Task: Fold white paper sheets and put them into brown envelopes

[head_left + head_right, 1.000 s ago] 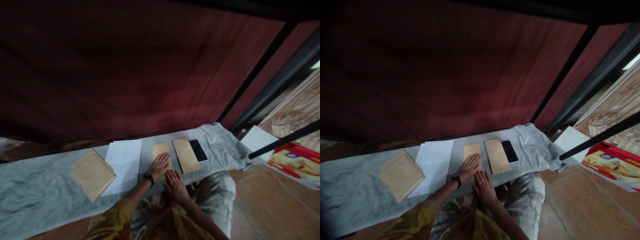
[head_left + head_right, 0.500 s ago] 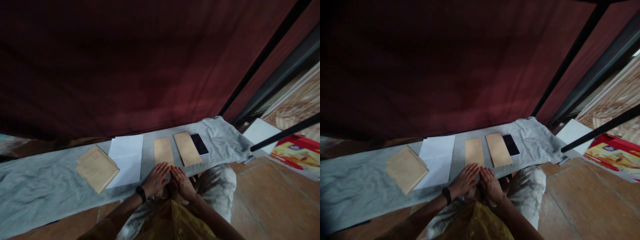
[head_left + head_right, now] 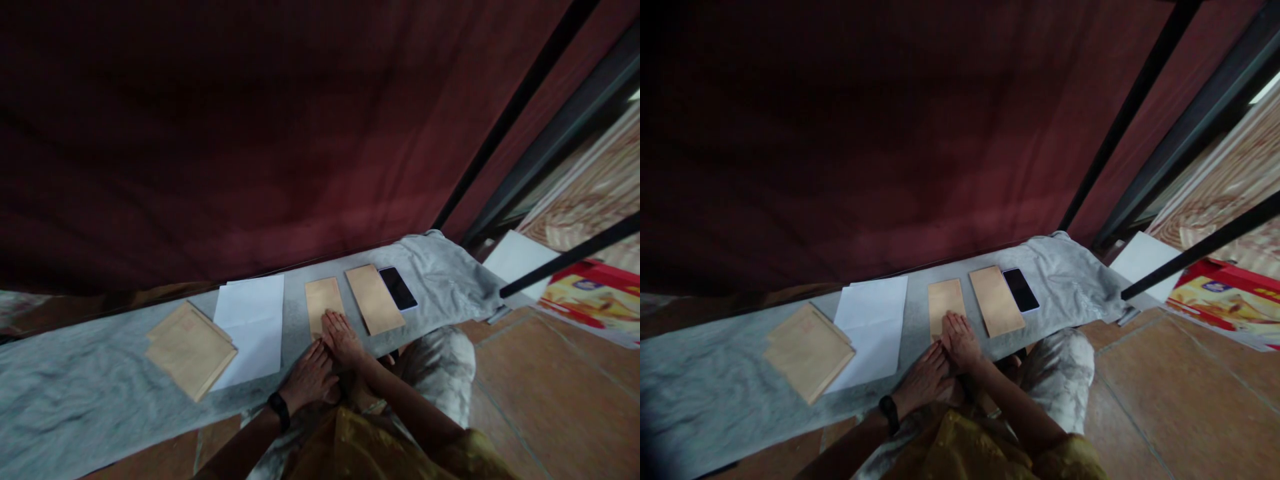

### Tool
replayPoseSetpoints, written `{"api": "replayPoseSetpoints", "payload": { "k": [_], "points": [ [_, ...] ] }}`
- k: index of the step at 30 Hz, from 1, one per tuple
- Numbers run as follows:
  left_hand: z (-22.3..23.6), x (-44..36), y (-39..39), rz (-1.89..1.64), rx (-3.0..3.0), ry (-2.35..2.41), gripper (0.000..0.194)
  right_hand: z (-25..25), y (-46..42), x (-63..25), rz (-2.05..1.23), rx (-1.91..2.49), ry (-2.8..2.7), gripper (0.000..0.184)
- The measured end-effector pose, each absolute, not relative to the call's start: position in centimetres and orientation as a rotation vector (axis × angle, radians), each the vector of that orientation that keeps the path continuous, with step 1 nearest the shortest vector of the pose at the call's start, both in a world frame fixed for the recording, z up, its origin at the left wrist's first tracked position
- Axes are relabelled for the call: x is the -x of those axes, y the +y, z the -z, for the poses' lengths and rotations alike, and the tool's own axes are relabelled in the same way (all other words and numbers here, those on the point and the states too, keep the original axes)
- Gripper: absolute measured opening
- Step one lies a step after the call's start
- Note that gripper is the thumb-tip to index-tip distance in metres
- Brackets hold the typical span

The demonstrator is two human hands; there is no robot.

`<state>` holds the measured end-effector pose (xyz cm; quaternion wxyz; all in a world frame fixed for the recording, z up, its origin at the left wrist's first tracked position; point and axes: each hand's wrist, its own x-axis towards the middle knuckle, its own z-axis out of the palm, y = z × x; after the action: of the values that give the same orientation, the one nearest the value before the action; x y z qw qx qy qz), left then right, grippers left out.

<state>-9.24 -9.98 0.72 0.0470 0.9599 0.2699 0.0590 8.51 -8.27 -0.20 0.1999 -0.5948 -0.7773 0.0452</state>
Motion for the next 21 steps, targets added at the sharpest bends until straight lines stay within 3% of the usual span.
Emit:
{"api": "replayPoseSetpoints", "payload": {
  "k": [13,21],
  "points": [
    [-1.5,9.7,-9.3,-0.162,-3.008,0.714,0.061,-0.2,-1.6,-9.2,-0.052,1.827,-1.974,0.06],
    [-0.6,9.4,-9.6,-0.192,-2.982,0.78,0.054,0.7,-8.4,-8.8,-0.036,1.77,-2.073,0.054]
  ]
}}
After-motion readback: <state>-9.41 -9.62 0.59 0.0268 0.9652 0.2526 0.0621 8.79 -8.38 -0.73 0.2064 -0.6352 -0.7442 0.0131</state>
